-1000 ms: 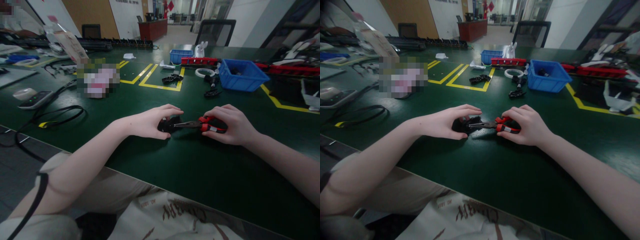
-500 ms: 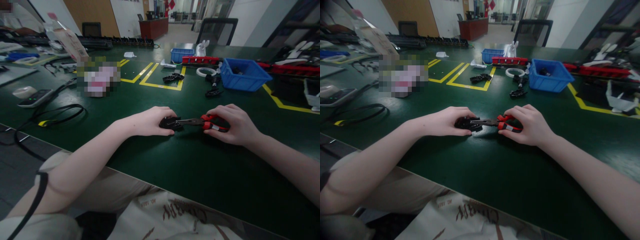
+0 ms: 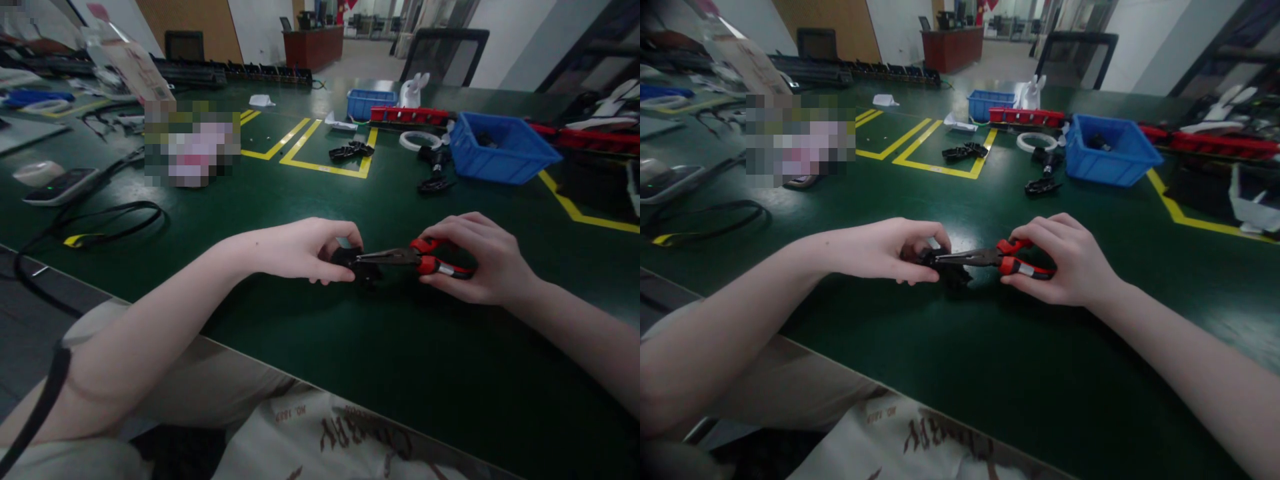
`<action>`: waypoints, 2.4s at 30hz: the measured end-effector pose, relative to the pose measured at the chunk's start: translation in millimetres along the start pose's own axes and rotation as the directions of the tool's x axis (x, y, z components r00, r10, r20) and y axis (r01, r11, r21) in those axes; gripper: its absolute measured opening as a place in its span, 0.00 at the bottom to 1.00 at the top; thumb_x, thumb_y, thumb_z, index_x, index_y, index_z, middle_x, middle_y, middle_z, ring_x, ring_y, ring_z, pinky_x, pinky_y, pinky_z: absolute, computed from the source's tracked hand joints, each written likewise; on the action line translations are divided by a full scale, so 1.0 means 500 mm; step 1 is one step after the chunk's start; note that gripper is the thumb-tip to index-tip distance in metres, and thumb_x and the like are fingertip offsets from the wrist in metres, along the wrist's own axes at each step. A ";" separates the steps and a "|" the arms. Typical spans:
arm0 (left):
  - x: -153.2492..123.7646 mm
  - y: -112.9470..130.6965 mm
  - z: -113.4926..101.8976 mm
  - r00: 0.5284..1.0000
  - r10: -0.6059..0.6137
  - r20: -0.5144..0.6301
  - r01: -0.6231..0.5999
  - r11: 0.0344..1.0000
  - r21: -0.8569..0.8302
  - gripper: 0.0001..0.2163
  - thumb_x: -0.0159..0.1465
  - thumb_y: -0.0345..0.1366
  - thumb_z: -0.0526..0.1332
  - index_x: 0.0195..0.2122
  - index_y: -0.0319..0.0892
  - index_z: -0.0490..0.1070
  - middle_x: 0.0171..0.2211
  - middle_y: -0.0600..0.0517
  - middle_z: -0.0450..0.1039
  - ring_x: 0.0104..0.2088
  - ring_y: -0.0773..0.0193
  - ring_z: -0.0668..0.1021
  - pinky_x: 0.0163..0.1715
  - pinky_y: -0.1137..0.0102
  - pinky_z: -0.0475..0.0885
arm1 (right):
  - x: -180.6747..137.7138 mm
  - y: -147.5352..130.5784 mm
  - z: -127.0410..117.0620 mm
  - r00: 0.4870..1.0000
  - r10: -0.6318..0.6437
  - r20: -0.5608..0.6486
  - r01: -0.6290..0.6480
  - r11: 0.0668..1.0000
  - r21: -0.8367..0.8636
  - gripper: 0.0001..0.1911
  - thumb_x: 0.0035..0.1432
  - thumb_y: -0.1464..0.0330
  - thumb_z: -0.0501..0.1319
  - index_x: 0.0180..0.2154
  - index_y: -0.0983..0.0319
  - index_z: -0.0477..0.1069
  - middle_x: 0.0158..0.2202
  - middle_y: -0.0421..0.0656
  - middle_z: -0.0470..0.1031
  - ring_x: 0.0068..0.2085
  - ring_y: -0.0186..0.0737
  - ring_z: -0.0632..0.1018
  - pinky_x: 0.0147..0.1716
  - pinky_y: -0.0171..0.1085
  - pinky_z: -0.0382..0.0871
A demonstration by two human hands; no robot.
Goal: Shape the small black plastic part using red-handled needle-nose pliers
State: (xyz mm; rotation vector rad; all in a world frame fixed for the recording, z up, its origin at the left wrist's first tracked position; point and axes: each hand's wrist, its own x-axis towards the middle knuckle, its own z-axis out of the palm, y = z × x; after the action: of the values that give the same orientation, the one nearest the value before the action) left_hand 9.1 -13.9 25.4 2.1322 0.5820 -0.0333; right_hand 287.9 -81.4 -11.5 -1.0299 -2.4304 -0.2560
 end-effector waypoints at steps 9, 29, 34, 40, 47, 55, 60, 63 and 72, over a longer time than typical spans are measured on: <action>0.001 -0.005 0.004 0.999 0.024 0.045 -0.023 0.999 -0.028 0.27 0.60 0.36 0.63 0.59 0.45 0.55 0.30 0.57 0.74 0.28 0.68 0.77 0.27 0.76 0.67 | -0.003 0.003 0.003 1.000 0.024 0.015 -0.023 1.000 -0.004 0.19 0.54 0.55 0.60 0.45 0.55 0.63 0.35 0.46 0.74 0.33 0.49 0.76 0.34 0.49 0.68; -0.023 0.031 0.048 0.991 0.004 -0.134 0.080 0.780 0.621 0.18 0.56 0.53 0.62 0.34 0.43 0.65 0.28 0.57 0.70 0.25 0.67 0.71 0.21 0.73 0.52 | 0.004 0.003 -0.003 0.993 -0.100 0.065 0.091 0.987 0.129 0.21 0.53 0.56 0.62 0.45 0.59 0.65 0.33 0.45 0.73 0.33 0.46 0.76 0.33 0.45 0.69; -0.020 0.023 0.065 0.985 0.095 -0.141 0.033 0.708 0.706 0.24 0.59 0.60 0.55 0.42 0.43 0.62 0.30 0.54 0.72 0.27 0.62 0.74 0.24 0.71 0.56 | -0.008 -0.005 -0.009 0.993 -0.072 0.097 0.056 0.987 0.152 0.20 0.54 0.55 0.62 0.45 0.58 0.65 0.34 0.44 0.74 0.33 0.46 0.76 0.34 0.45 0.69; -0.012 0.020 0.069 0.978 0.191 -0.088 -0.064 0.668 0.742 0.19 0.62 0.55 0.55 0.35 0.42 0.62 0.29 0.54 0.72 0.26 0.63 0.74 0.25 0.70 0.59 | -0.034 -0.033 -0.020 0.992 -0.007 0.125 -0.010 0.991 0.134 0.20 0.54 0.56 0.62 0.46 0.59 0.64 0.35 0.46 0.74 0.33 0.45 0.76 0.33 0.45 0.69; -0.008 0.020 0.071 0.978 0.195 -0.079 -0.059 0.615 0.786 0.19 0.62 0.55 0.53 0.32 0.42 0.64 0.24 0.54 0.70 0.24 0.62 0.73 0.25 0.70 0.60 | -0.046 -0.049 -0.031 0.990 0.089 0.113 -0.103 0.986 0.128 0.19 0.55 0.57 0.61 0.43 0.62 0.65 0.34 0.46 0.73 0.33 0.41 0.74 0.32 0.42 0.68; -0.005 0.023 0.064 0.990 0.130 -0.055 -0.038 0.615 0.787 0.22 0.61 0.59 0.54 0.33 0.42 0.67 0.23 0.53 0.71 0.24 0.62 0.73 0.24 0.71 0.59 | -0.042 -0.051 -0.031 0.994 0.037 0.100 -0.047 0.994 0.098 0.20 0.55 0.57 0.62 0.43 0.64 0.66 0.33 0.47 0.73 0.32 0.40 0.74 0.30 0.40 0.68; -0.005 0.023 0.061 0.989 0.137 -0.049 -0.045 0.610 0.791 0.26 0.58 0.64 0.54 0.33 0.41 0.67 0.23 0.53 0.70 0.23 0.63 0.72 0.24 0.70 0.57 | -0.038 -0.053 -0.032 0.995 0.023 0.096 -0.030 0.997 0.074 0.20 0.55 0.56 0.61 0.42 0.63 0.66 0.33 0.47 0.74 0.32 0.41 0.75 0.31 0.41 0.68; -0.006 0.021 0.060 0.986 0.158 -0.047 -0.059 0.610 0.790 0.26 0.58 0.63 0.54 0.34 0.41 0.67 0.23 0.54 0.69 0.23 0.64 0.71 0.24 0.70 0.56 | -0.037 -0.055 -0.031 0.995 0.018 0.093 -0.022 0.999 0.045 0.20 0.54 0.56 0.62 0.43 0.63 0.66 0.33 0.47 0.74 0.33 0.42 0.74 0.31 0.42 0.68; -0.011 0.017 0.056 0.986 0.150 -0.070 -0.039 0.618 0.785 0.25 0.61 0.61 0.50 0.28 0.42 0.66 0.21 0.53 0.68 0.21 0.64 0.70 0.26 0.68 0.60 | -0.041 -0.049 -0.038 0.996 0.016 0.088 -0.020 0.999 0.036 0.21 0.52 0.57 0.63 0.44 0.62 0.65 0.33 0.47 0.74 0.33 0.44 0.75 0.32 0.43 0.69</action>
State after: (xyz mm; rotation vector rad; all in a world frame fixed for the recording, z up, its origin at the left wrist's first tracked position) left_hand 13.1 -42.0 16.2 3.0544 0.5871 -0.1092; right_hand 289.3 -118.1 -5.1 -1.0675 -2.4930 -0.1629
